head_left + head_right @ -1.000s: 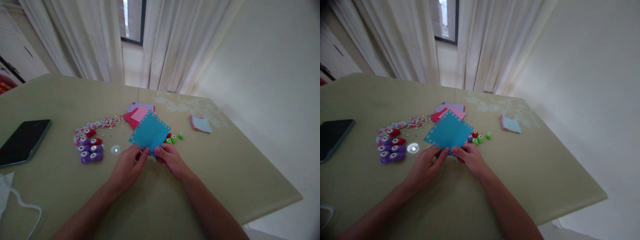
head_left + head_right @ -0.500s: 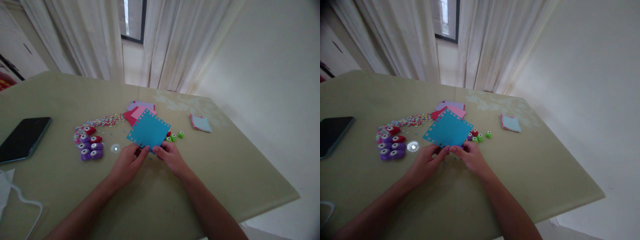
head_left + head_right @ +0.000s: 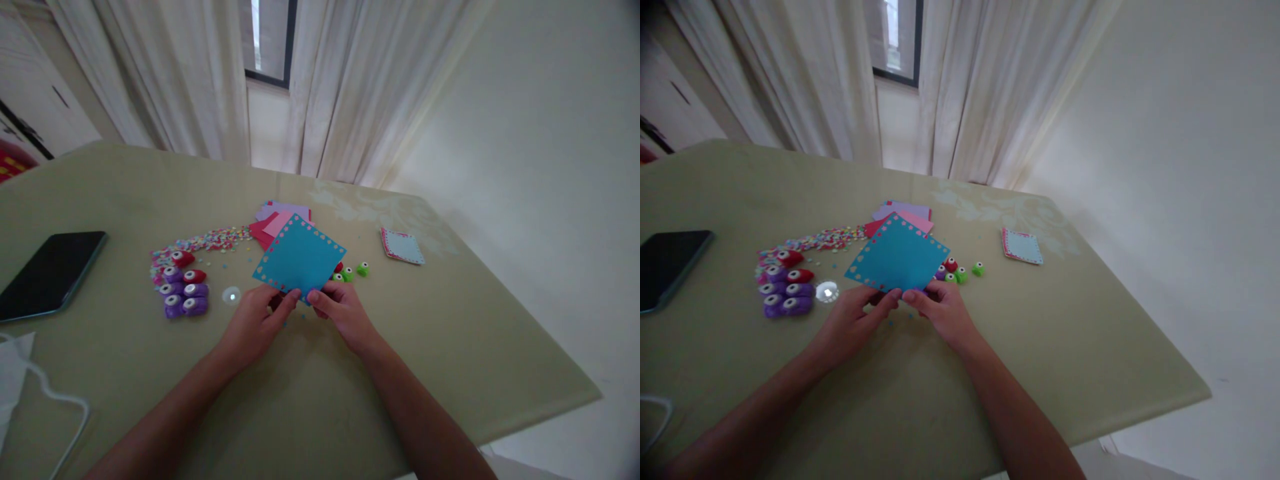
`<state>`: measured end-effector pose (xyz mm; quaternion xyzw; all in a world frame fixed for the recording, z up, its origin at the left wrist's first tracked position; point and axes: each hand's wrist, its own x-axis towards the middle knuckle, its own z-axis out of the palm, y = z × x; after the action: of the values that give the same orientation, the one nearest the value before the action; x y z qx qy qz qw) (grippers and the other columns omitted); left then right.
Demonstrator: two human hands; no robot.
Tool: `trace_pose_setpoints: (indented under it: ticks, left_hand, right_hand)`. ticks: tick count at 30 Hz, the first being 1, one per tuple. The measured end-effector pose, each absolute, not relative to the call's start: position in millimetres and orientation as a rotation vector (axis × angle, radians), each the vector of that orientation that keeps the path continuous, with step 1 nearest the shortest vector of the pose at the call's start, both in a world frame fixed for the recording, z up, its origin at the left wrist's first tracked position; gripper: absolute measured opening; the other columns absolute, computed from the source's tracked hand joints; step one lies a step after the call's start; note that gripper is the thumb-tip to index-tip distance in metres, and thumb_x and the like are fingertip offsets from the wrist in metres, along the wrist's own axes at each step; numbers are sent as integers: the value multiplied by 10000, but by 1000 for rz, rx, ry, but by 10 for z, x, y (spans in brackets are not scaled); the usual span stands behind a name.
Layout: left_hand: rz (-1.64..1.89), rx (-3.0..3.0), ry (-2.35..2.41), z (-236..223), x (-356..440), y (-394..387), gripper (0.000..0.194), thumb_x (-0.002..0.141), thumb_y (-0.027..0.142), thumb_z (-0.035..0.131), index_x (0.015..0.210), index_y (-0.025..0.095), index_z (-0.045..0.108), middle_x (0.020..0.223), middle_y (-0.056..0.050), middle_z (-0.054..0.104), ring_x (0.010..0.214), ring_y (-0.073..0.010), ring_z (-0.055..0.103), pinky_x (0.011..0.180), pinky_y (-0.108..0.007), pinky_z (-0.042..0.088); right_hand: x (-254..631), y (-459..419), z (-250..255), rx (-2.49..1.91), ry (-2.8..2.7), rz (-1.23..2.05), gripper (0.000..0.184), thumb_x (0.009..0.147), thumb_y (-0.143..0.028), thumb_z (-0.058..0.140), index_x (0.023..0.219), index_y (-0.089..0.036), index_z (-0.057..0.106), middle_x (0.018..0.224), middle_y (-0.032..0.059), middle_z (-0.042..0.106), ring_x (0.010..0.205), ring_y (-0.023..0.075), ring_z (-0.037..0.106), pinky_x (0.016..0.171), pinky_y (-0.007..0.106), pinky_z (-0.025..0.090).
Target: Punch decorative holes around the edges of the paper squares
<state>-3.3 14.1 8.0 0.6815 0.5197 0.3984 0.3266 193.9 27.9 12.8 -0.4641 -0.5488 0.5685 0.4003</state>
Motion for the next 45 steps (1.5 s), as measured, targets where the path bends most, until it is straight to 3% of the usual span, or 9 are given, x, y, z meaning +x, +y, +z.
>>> trace_pose_setpoints:
  ticks: [8, 15, 23, 37, 45]
  left_hand:
    - [1043, 1781, 1354, 53, -40, 147, 446, 986, 528, 597, 702, 202, 707, 660, -31, 717, 625, -199, 650, 613, -308, 413]
    - [1008, 1791, 1367, 56, -29, 143, 485, 991, 555, 572, 672, 209, 686, 645, -33, 709, 602, -196, 623, 596, -310, 399]
    - [1019, 1848, 1397, 113, -20, 139, 450, 996, 506, 568, 656, 217, 631, 595, -8, 657, 571, -182, 590, 588, -307, 366]
    - [1047, 1852, 1380, 123, -21, 124, 473, 992, 506, 573, 620, 214, 600, 577, -9, 638, 560, -178, 581, 576, -300, 374]
    - [1064, 1666, 1310, 124, -20, 148, 404, 976, 516, 597, 738, 208, 704, 698, -34, 746, 637, -209, 680, 583, -297, 462]
  right_hand:
    - [1927, 283, 110, -1167, -1350, 1486, 596, 737, -729, 832, 659, -193, 583, 582, -49, 457, 548, 103, 357, 537, 290, 233]
    - [1921, 286, 108, -1117, -1414, 1451, 538, 812, -689, 798, 728, -183, 636, 624, -49, 440, 575, 108, 351, 539, 285, 237]
    - [1893, 275, 133, -1116, -1361, 1506, 563, 761, -708, 833, 705, -205, 585, 611, -66, 363, 563, 103, 280, 522, 282, 201]
    - [1878, 245, 160, -1111, -1368, 1491, 514, 762, -656, 847, 701, -211, 598, 623, -56, 359, 610, 126, 307, 561, 289, 242]
    - [1817, 215, 163, -1087, -1349, 1554, 525, 673, -658, 916, 796, -197, 697, 721, -17, 548, 682, 148, 439, 638, 290, 364]
